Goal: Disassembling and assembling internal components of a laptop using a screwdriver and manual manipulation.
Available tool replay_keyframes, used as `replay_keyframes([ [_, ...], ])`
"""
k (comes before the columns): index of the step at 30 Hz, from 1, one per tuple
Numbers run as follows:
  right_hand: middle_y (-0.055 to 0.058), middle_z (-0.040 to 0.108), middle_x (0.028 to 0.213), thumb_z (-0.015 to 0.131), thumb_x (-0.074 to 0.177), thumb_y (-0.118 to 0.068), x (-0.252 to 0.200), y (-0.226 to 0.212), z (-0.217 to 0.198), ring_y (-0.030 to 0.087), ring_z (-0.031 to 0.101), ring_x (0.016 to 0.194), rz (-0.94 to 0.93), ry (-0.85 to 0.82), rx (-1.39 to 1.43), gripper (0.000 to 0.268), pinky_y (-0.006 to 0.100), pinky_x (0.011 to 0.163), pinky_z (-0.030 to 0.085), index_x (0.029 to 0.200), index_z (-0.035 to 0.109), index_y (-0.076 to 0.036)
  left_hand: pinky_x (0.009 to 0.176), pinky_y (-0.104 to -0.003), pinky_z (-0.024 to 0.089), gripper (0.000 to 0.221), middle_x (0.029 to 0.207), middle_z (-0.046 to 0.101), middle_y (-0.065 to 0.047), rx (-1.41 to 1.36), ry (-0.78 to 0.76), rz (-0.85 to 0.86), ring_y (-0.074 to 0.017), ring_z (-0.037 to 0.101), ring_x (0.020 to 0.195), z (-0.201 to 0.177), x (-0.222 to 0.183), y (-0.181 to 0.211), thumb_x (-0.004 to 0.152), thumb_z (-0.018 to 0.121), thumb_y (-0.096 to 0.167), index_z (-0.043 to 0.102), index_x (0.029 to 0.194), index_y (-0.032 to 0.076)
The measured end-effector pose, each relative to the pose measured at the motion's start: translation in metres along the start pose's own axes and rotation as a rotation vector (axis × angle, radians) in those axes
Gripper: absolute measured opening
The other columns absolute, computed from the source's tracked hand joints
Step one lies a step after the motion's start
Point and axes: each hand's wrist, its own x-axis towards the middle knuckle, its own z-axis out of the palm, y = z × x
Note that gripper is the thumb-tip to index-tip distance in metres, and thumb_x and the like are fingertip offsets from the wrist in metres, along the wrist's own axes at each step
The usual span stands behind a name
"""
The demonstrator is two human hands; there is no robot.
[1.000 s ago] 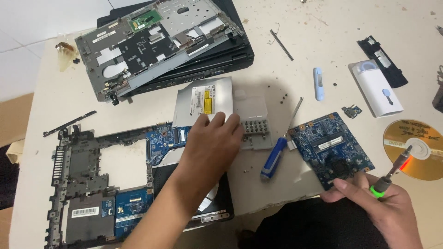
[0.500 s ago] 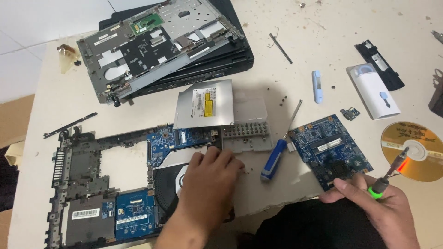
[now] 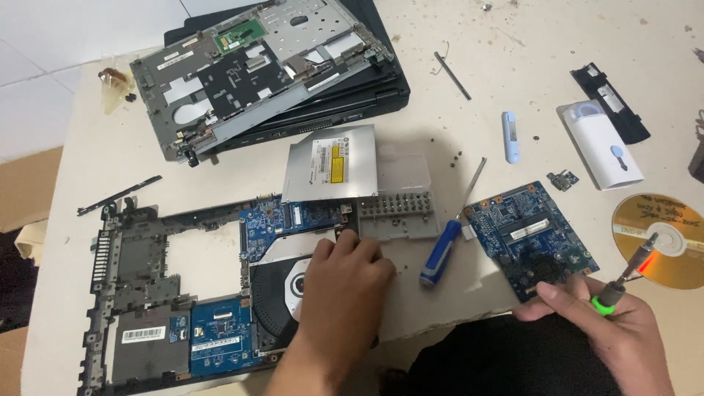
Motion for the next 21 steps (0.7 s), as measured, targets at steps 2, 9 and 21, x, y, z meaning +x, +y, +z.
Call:
replay_keyframes([
  [2,0.021,0.059,0.072,0.067,0.09,0.003,-0.003,-0.005,0.002,0.026,0.049,0.077,0.007,0.004,-0.003,0.022,0.032,0.087,0.039,0.086,0.08,0.02,0.077,-0.045,0.05,0.018,0.1,0.071,-0.011,0.029,0.041,0.019,-0.0313,0.058,0.094,0.004,0.002,0.005,0.082,0.073,0.011,0.075,0.1,0.01],
  [9,0.027,0.069,0.068,0.067,0.09,0.004,0.0,0.004,0.0,0.03,0.071,0.081,-0.064,-0.023,-0.014,0.027,0.034,0.094,0.05,0.069,0.073,0.019,0.083,-0.045,0.05,0.027,0.108,0.068,-0.014,-0.047,0.021,0.028,-0.0338,0.059,0.101,0.006,0.004,0.009,0.081,0.074,0.007,0.069,0.107,0.005],
  [21,0.025,0.066,0.066,0.069,0.09,0.001,0.003,0.007,0.0,0.03,0.076,0.08,-0.007,0.009,0.009,0.039,0.032,0.093,0.049,0.067,0.037,-0.004,0.074,-0.039,0.056,0.031,0.115,0.061,-0.016,-0.388,-0.144,0.178,-0.0308,0.055,0.108,-0.005,0.011,0.008,0.081,0.067,-0.006,0.068,0.111,0.0],
])
